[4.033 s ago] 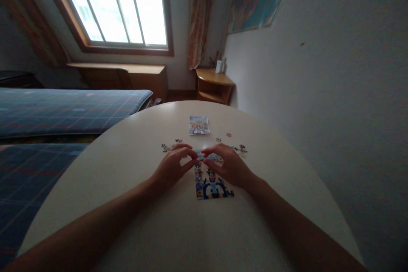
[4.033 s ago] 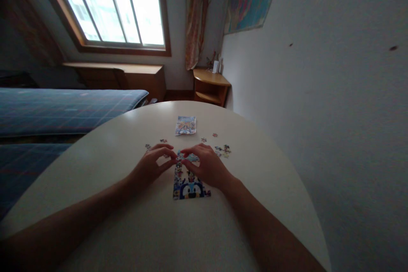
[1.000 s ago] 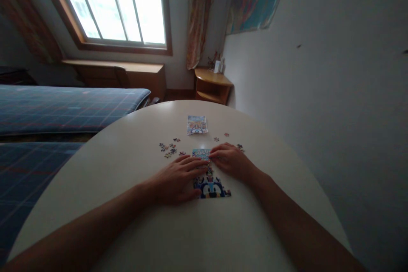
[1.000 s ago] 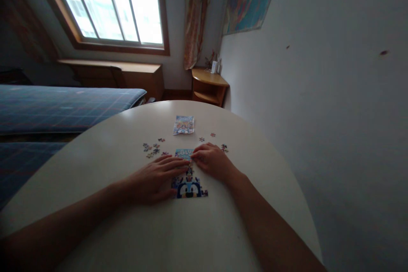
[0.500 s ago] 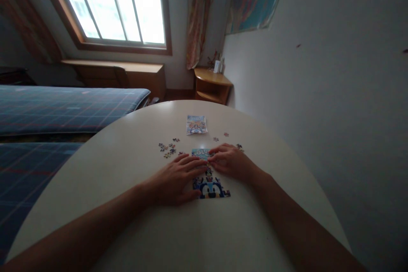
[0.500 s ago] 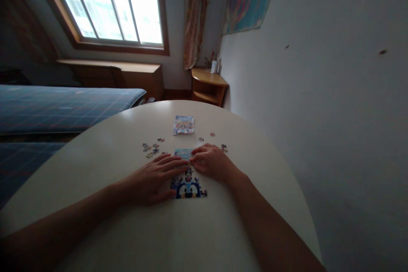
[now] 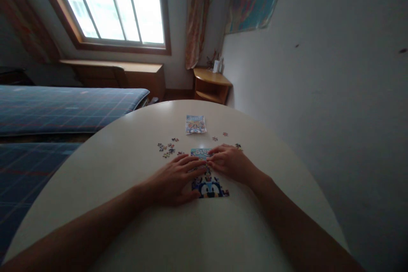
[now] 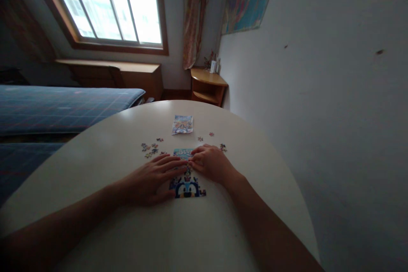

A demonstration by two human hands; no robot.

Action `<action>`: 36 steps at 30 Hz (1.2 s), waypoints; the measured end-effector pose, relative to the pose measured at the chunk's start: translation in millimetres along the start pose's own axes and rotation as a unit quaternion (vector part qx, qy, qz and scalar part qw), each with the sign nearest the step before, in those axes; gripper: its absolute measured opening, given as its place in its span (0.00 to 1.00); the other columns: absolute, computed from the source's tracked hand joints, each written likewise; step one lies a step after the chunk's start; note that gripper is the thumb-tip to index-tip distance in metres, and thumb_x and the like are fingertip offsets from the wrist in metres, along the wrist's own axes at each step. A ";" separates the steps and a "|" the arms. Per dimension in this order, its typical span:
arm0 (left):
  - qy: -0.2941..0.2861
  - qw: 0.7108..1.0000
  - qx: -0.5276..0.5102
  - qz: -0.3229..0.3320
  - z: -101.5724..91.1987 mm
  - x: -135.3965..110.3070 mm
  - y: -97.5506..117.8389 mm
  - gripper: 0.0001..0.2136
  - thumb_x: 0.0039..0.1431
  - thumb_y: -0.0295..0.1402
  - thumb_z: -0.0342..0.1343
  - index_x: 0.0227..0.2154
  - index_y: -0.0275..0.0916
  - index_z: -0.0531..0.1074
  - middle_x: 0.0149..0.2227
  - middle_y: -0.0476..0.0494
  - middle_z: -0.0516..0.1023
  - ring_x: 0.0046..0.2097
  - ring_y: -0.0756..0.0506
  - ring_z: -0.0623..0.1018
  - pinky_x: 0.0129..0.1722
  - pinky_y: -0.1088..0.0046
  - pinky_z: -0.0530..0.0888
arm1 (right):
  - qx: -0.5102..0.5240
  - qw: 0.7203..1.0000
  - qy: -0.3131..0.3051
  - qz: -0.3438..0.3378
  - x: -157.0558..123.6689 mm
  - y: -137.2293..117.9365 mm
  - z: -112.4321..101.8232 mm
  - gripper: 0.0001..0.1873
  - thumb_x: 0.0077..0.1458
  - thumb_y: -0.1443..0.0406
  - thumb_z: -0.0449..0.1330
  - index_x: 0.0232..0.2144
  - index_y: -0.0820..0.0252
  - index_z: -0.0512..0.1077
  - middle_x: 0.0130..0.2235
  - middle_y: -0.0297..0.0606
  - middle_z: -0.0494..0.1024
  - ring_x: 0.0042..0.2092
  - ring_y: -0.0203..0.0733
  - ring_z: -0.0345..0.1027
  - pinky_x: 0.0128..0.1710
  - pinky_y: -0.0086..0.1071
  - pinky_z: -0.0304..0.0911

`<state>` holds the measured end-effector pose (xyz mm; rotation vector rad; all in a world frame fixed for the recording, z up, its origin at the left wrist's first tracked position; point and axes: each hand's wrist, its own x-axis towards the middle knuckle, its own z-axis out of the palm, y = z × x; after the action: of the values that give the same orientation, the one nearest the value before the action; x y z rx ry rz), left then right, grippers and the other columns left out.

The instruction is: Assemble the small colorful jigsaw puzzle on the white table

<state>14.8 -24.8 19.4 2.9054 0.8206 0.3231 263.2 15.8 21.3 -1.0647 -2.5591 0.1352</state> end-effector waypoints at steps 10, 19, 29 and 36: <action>0.007 1.000 -0.006 0.006 3.1 -0.4 -2.3 0.28 0.64 0.44 0.53 0.64 0.43 0.59 0.66 0.40 0.62 0.65 0.35 0.64 0.64 0.49 0.60 | 0.047 0.998 0.019 0.030 1.3 -1.5 0.8 0.04 0.55 0.67 0.66 0.33 0.53 0.81 0.42 0.38 0.83 0.44 0.43 0.75 0.48 0.39 0.69; 0.028 0.999 -0.030 0.006 5.2 -1.2 -3.0 0.27 0.64 0.43 0.53 0.64 0.45 0.59 0.66 0.40 0.64 0.64 0.35 0.66 0.64 0.50 0.61 | 0.051 0.998 0.014 0.022 0.4 -0.5 -1.4 0.05 0.55 0.68 0.65 0.34 0.53 0.81 0.43 0.39 0.82 0.45 0.43 0.75 0.49 0.38 0.68; 0.023 0.999 -0.034 0.007 4.2 -0.7 -2.7 0.28 0.64 0.43 0.53 0.65 0.46 0.58 0.66 0.42 0.63 0.64 0.35 0.65 0.64 0.49 0.60 | -0.019 0.999 -0.020 -0.023 -1.2 -3.7 -6.8 0.07 0.59 0.65 0.62 0.34 0.55 0.81 0.44 0.41 0.82 0.42 0.43 0.76 0.44 0.37 0.69; 0.022 0.999 -0.026 0.004 5.3 -1.1 -2.2 0.27 0.64 0.43 0.53 0.65 0.46 0.58 0.66 0.42 0.63 0.64 0.35 0.65 0.64 0.50 0.60 | -0.060 0.997 -0.040 -0.036 -3.0 -10.2 -13.5 0.09 0.59 0.67 0.61 0.35 0.53 0.82 0.44 0.38 0.83 0.40 0.42 0.76 0.43 0.36 0.68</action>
<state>14.0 -23.7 13.8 2.8639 0.7937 0.4044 263.3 5.8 35.2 -1.0265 -2.7037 0.0068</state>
